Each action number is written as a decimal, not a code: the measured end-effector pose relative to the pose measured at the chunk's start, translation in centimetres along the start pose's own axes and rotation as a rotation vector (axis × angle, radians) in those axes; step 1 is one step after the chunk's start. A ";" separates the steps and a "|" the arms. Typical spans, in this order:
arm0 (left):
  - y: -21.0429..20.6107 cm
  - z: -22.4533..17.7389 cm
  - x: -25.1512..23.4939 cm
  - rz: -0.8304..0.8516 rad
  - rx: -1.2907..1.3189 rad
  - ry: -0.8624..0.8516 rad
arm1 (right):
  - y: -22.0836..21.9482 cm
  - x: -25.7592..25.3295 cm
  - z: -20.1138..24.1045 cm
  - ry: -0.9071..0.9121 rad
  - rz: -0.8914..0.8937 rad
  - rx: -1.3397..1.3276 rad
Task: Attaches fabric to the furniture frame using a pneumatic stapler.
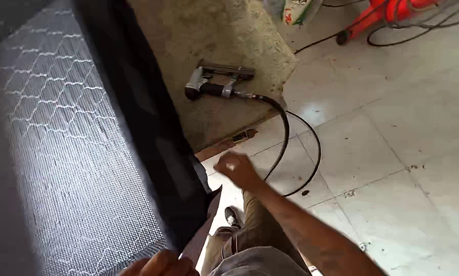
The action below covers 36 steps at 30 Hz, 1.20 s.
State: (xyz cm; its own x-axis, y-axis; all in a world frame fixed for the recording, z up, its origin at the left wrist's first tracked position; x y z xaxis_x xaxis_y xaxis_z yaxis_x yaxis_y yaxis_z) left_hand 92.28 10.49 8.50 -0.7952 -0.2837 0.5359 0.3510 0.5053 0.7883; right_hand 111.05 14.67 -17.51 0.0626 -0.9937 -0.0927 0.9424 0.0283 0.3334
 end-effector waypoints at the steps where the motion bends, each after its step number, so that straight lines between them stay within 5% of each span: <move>1: 0.3 -0.1 -0.8 0.039 -0.067 -0.023 | -2.8 3.3 -1.3 -0.024 -0.057 -0.185; 4: 0.4 0.3 -4.0 0.188 -0.207 -0.105 | -9.7 8.7 -3.4 0.006 -0.296 -0.556; 8: -2.6 1.7 -8.4 0.595 -0.325 0.001 | -13.1 10.6 -3.5 0.005 -0.483 -0.585; 11: -5.0 1.3 -11.9 0.868 -0.453 0.154 | -14.2 10.2 -5.1 -0.102 -0.491 -0.472; 15: -7.7 2.4 -15.1 0.961 -0.461 0.235 | -14.9 7.9 -6.7 -0.336 -0.259 -0.593; 18: -8.6 3.3 -16.6 0.968 -0.417 0.269 | -15.1 7.0 -7.4 -0.460 -0.093 -0.645; 24: -9.7 3.0 -17.4 1.003 -0.400 0.295 | -14.2 7.8 -5.9 -0.188 -0.384 -0.737; 31: -10.4 3.1 -17.4 0.991 -0.494 0.244 | -15.2 6.4 -7.3 -0.325 -0.272 -0.394; 34: -8.8 2.5 -16.5 0.909 -0.530 0.173 | -14.6 5.9 -7.0 -0.266 -0.268 -0.101; 36: -5.4 2.0 -13.9 0.584 -0.486 -0.038 | -14.7 5.6 -7.2 -0.204 -0.307 0.017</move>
State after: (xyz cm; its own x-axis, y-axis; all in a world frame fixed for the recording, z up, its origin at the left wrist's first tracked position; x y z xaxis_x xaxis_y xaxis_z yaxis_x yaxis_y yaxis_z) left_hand 100.44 13.30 -3.77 -0.4268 -0.0478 0.9031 0.8913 0.1466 0.4290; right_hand 99.93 9.42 -29.66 -0.2909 -0.9567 -0.0026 0.9014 -0.2750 0.3345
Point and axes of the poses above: each hand's wrist, its own x-axis away from the middle knuckle, its own y-axis out of the back of the hand, z = x × y, the point moved 5 cm from there along -x, towards the middle knuckle, and after that the axes turned 9 degrees about z, right-handed, at the moved point
